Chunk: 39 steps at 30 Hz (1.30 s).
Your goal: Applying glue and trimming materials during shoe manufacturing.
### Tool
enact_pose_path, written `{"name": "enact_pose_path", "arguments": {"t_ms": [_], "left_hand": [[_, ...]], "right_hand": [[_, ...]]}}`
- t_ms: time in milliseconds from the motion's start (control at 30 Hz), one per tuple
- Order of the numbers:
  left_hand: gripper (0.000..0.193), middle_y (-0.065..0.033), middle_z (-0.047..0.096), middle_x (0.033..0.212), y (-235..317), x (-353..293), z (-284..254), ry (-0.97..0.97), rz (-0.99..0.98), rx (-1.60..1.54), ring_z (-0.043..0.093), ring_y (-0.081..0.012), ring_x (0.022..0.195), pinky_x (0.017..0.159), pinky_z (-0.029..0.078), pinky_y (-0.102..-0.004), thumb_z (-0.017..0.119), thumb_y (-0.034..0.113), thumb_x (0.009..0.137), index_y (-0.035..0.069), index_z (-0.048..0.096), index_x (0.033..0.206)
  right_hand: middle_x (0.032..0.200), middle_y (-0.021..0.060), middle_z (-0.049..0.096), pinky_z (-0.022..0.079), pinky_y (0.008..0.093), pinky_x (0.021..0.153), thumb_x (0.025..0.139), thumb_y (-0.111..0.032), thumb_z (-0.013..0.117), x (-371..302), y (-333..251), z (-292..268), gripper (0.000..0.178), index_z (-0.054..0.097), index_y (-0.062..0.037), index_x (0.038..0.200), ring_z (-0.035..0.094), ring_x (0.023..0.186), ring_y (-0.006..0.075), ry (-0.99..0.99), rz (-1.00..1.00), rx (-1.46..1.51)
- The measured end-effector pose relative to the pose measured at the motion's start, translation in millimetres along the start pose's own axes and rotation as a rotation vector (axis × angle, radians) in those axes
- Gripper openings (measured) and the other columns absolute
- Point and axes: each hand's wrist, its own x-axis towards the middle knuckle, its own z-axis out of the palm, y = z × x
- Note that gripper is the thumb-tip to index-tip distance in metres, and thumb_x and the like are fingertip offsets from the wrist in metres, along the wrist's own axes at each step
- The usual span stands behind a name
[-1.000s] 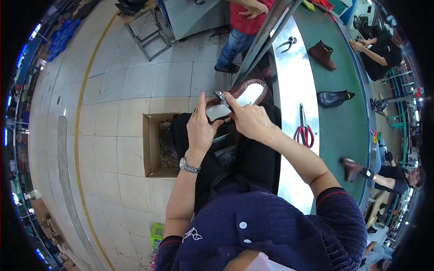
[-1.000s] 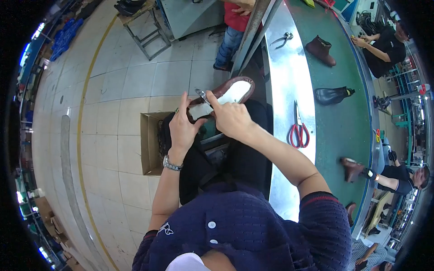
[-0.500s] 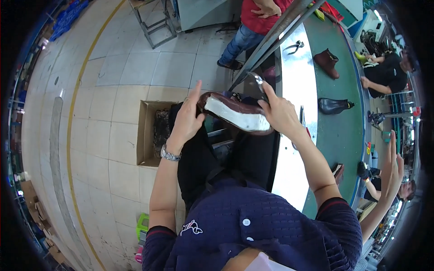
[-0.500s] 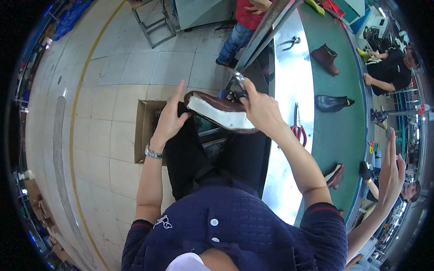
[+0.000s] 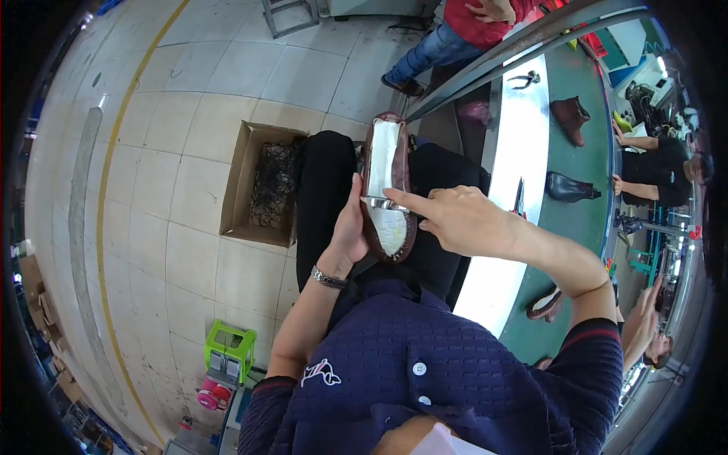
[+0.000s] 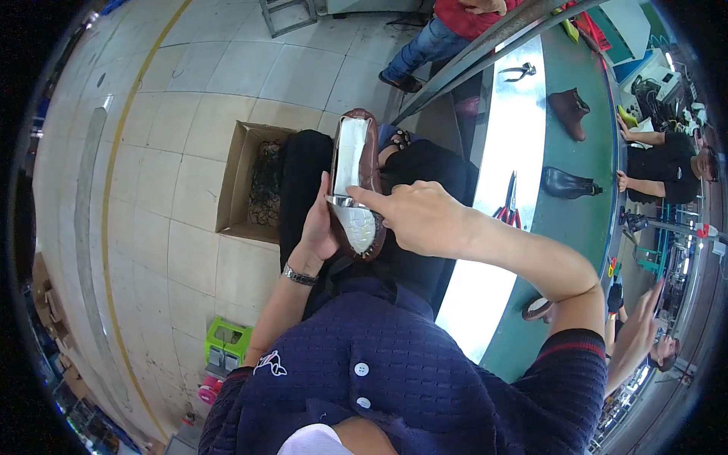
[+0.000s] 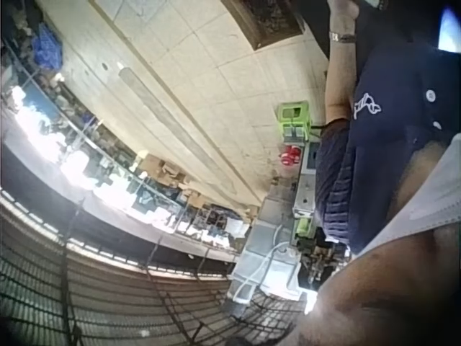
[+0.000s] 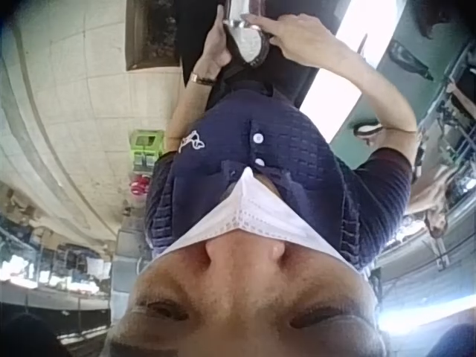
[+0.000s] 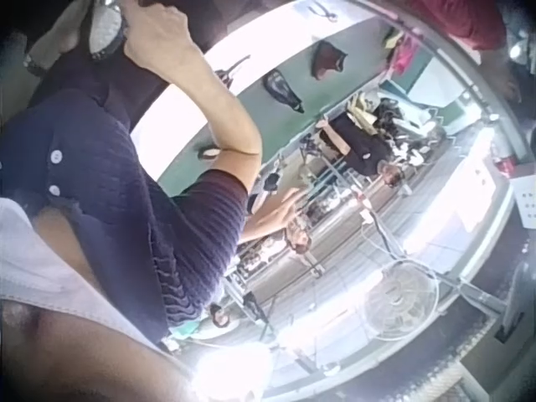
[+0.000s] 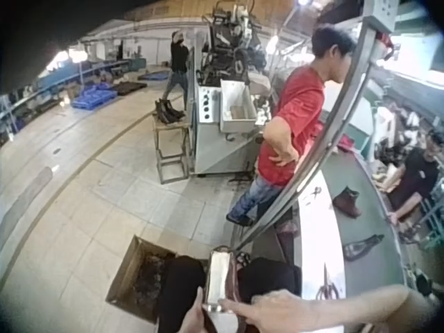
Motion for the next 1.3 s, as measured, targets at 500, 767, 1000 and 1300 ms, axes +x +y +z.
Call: {"name": "enact_pose_path", "arguments": {"t_ms": [500,767,1000,1300], "left_hand": [[0.073,-0.0067,0.037,0.147,22.2,6.4,7.6,-0.113,0.135,0.180,0.042,-0.0179,0.130,0.107,0.034,-0.0346,0.056,0.039,0.095,0.017,0.017,0.153],[0.076,-0.0080,0.030,0.151,22.6,16.5,-8.7,-0.102,0.268,0.465,0.033,-0.0188,0.136,0.111,0.027,-0.0330,0.054,0.034,0.096,0.015,0.009,0.154],[0.072,-0.0064,0.028,0.152,28.9,6.4,10.0,-0.017,0.194,0.525,0.030,-0.0181,0.137,0.112,0.024,-0.0308,0.055,0.032,0.096,0.013,0.015,0.153],[0.079,-0.0042,0.035,0.148,34.4,7.1,3.5,-0.071,0.169,0.502,0.036,-0.0160,0.132,0.109,0.029,-0.0307,0.063,0.029,0.091,0.016,0.016,0.153]], "right_hand": [[0.064,0.0093,0.057,0.049,0.0343,0.044,0.085,-0.012,0.063,-5.5,9.3,46.5,0.073,0.031,-0.0309,0.147,0.058,0.049,0.0229,0.238,-0.085,0.071],[0.069,0.0138,0.065,0.053,0.0370,0.052,0.080,-0.008,0.060,5.1,-3.5,-47.5,0.074,0.033,-0.0249,0.147,0.065,0.057,0.0254,0.104,-0.240,-0.318],[0.069,0.0145,0.065,0.054,0.0379,0.055,0.094,-0.023,0.056,58.1,60.7,-29.9,0.070,0.017,-0.0332,0.151,0.066,0.058,0.0289,0.127,-0.074,-0.219],[0.068,0.0160,0.064,0.054,0.0411,0.056,0.096,-0.026,0.052,63.5,50.9,-13.6,0.062,0.022,-0.0323,0.149,0.066,0.060,0.0319,0.229,-0.005,-0.060]]}}
